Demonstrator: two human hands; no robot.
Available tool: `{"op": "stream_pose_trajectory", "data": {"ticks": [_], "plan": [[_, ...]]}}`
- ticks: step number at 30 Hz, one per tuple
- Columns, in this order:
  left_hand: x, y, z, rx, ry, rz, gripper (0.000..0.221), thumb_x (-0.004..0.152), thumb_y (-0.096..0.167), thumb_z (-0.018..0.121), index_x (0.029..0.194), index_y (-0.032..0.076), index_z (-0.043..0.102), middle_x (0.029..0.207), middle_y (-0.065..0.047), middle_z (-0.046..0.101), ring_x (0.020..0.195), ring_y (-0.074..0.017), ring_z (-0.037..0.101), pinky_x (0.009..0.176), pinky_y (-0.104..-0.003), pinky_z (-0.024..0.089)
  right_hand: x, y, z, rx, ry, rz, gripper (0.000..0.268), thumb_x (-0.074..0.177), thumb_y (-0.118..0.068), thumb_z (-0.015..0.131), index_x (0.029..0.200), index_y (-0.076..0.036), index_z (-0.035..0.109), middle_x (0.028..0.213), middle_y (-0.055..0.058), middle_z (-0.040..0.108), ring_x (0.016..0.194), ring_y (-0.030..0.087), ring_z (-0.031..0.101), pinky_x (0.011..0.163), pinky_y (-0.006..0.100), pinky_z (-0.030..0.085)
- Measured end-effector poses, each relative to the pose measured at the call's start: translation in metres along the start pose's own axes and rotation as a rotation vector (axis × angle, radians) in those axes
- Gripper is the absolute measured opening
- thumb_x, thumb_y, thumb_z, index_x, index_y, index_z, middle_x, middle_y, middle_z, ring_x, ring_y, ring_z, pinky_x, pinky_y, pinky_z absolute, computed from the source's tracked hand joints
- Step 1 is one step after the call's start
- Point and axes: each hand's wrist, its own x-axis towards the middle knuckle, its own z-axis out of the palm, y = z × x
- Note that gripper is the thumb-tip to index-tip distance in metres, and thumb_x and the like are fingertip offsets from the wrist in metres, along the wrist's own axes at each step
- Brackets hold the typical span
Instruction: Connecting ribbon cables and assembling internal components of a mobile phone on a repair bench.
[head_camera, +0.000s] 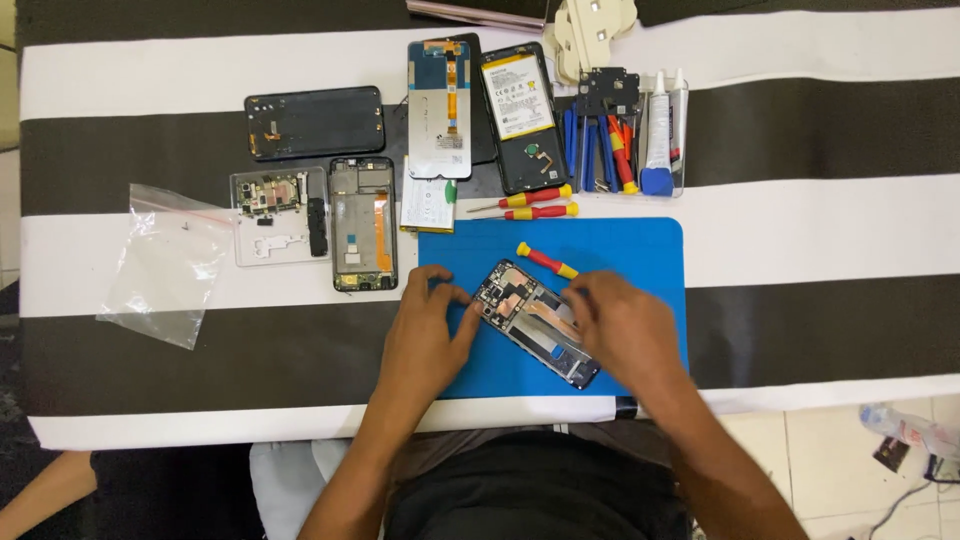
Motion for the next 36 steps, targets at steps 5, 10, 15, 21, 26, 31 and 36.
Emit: {"op": "stream_pose_trajectory", "data": {"ticks": [5, 10, 15, 21, 26, 31, 36], "plan": [[-0.003, 0.003, -0.003, -0.004, 0.000, 0.100, 0.024, 0.098, 0.019, 0.065, 0.112, 0.001, 0.069, 0.128, -0.017, 0.054, 0.113, -0.0417, 0.067, 0.083, -0.050, 0.063, 0.021, 0.021, -0.014, -0.153, 0.058, -0.198, 0.029, 0.090, -0.021, 0.072, 0.117, -0.011, 0.073, 0.093, 0.013, 0.069, 0.099, 0.036, 0.070, 0.076, 0.045, 0.060], [0.003, -0.001, -0.003, 0.136, -0.020, 0.255, 0.038, 0.095, 0.016, 0.067, 0.131, 0.005, 0.060, 0.134, -0.015, 0.055, 0.115, -0.0407, 0.064, 0.086, -0.051, 0.058, 0.026, 0.024, 0.003, -0.077, -0.044, -0.222, 0.021, 0.092, -0.019, 0.069, 0.111, -0.010, 0.073, 0.092, 0.011, 0.070, 0.096, 0.035, 0.070, 0.075, 0.046, 0.060], [0.009, -0.007, -0.006, 0.253, -0.050, 0.305, 0.059, 0.092, 0.011, 0.065, 0.149, 0.009, 0.049, 0.145, -0.013, 0.055, 0.114, -0.0384, 0.064, 0.086, -0.054, 0.054, 0.023, 0.029, -0.017, -0.053, -0.073, -0.138, 0.015, 0.095, -0.020, 0.067, 0.105, -0.010, 0.073, 0.091, 0.012, 0.071, 0.095, 0.037, 0.071, 0.074, 0.049, 0.060], [0.012, -0.008, 0.002, 0.277, 0.088, 0.336, 0.038, 0.096, 0.013, 0.063, 0.133, 0.007, 0.064, 0.134, -0.012, 0.065, 0.107, -0.0344, 0.069, 0.081, -0.047, 0.059, 0.024, 0.045, -0.027, -0.033, 0.008, -0.077, 0.008, 0.094, -0.016, 0.072, 0.100, -0.012, 0.076, 0.084, 0.005, 0.071, 0.088, 0.027, 0.072, 0.072, 0.039, 0.061], [-0.011, -0.006, 0.034, 0.276, 0.371, 0.148, 0.031, 0.099, 0.024, 0.063, 0.123, 0.005, 0.068, 0.122, -0.014, 0.063, 0.096, -0.0324, 0.067, 0.071, -0.044, 0.058, 0.046, 0.049, -0.016, 0.116, 0.279, -0.226, 0.005, 0.092, -0.013, 0.081, 0.093, -0.013, 0.076, 0.079, 0.004, 0.071, 0.079, 0.025, 0.070, 0.071, 0.037, 0.058], [-0.017, -0.001, 0.059, 0.204, 0.318, 0.062, 0.037, 0.094, 0.028, 0.069, 0.117, -0.001, 0.068, 0.128, -0.019, 0.056, 0.101, -0.0375, 0.061, 0.076, -0.047, 0.053, 0.111, 0.041, -0.009, 0.042, 0.351, -0.357, 0.005, 0.092, -0.008, 0.081, 0.097, -0.009, 0.077, 0.082, 0.010, 0.068, 0.080, 0.030, 0.069, 0.070, 0.041, 0.057], [-0.019, 0.000, 0.062, 0.086, 0.314, -0.001, 0.036, 0.092, 0.024, 0.071, 0.115, -0.002, 0.063, 0.131, -0.018, 0.050, 0.105, -0.0366, 0.056, 0.081, -0.047, 0.048, 0.140, 0.010, -0.005, 0.000, 0.321, -0.355, 0.005, 0.097, -0.010, 0.075, 0.101, -0.009, 0.077, 0.087, 0.009, 0.065, 0.091, 0.031, 0.068, 0.072, 0.043, 0.058]]}}
